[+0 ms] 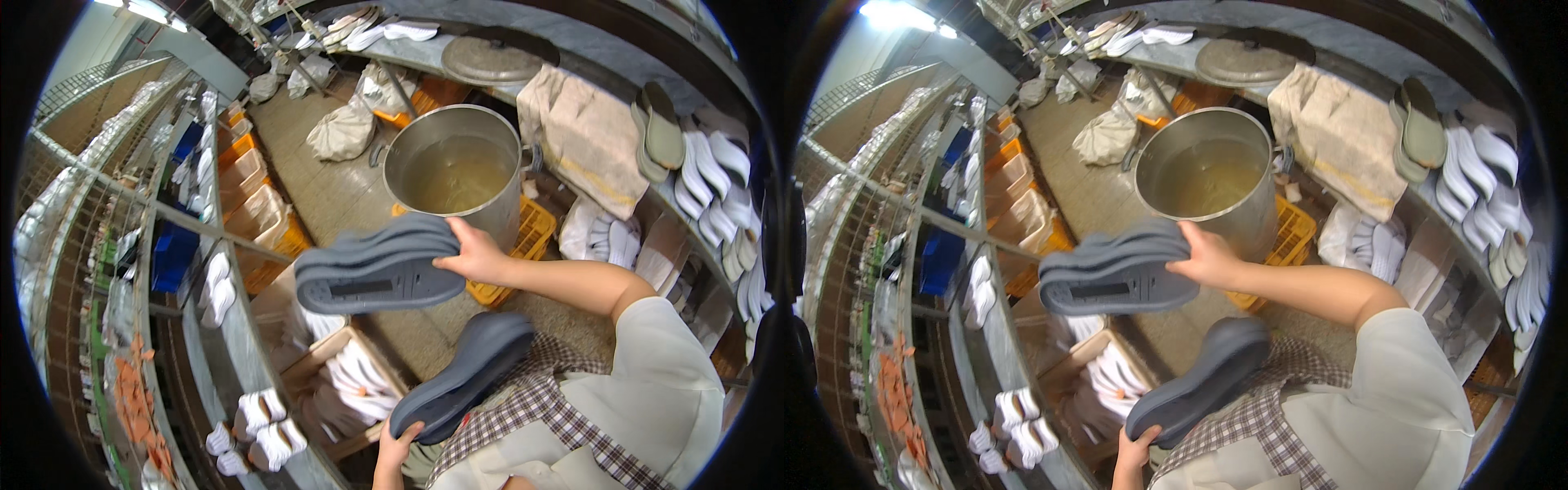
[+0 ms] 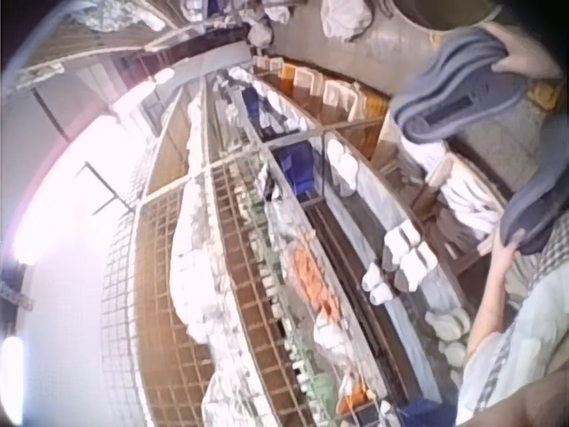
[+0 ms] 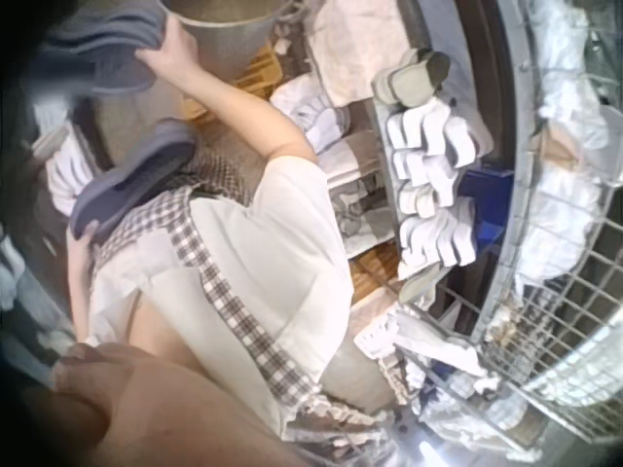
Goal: The person wipes white slippers with a brush, then picks up gray slippers, rinses them in a bucket of water, and places them into a large sack. The person then picks up white slippers again, wipes them, and places them into a sack.
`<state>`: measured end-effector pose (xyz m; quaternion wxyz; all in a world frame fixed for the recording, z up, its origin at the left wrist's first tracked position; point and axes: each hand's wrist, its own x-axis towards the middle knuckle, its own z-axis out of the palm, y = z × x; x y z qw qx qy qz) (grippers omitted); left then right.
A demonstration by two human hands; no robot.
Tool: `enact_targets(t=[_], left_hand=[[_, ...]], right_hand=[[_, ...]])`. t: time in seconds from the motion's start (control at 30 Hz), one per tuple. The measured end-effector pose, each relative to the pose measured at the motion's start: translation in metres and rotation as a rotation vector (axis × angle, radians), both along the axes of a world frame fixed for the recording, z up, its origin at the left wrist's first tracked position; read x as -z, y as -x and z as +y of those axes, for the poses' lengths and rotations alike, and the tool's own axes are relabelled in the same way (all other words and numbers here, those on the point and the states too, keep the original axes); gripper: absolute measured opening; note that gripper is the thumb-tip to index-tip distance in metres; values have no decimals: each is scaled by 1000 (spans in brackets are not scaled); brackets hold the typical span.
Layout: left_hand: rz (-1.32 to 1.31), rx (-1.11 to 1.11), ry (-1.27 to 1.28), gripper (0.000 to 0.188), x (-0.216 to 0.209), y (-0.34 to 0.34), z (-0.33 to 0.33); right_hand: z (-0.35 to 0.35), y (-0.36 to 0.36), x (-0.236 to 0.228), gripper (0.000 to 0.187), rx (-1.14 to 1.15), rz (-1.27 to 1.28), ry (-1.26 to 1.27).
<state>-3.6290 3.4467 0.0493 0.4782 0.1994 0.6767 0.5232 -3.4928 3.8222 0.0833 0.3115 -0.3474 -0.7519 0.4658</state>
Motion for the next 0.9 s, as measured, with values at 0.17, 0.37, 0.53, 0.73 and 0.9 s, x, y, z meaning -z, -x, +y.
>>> enact_targets(t=[0.17, 0.37, 0.53, 0.73, 0.9], left_hand=[[-242, -377, -59, 59, 33, 47, 42], [-318, -551, -35, 59, 54, 155, 125], [-371, -527, -49, 59, 68, 256, 197], [-468, -410, -148, 56, 77, 332, 264], [-548, -423, -48, 56, 93, 373, 296]], right_hand=[[94, -32, -10, 63, 355, 50, -142], [185, -39, 27, 55, 462, -382, -548], [231, -6, 64, 55, 387, -785, -584], [279, 47, 90, 46, 254, -999, -483], [298, 93, 127, 38, 161, -1127, -455]])
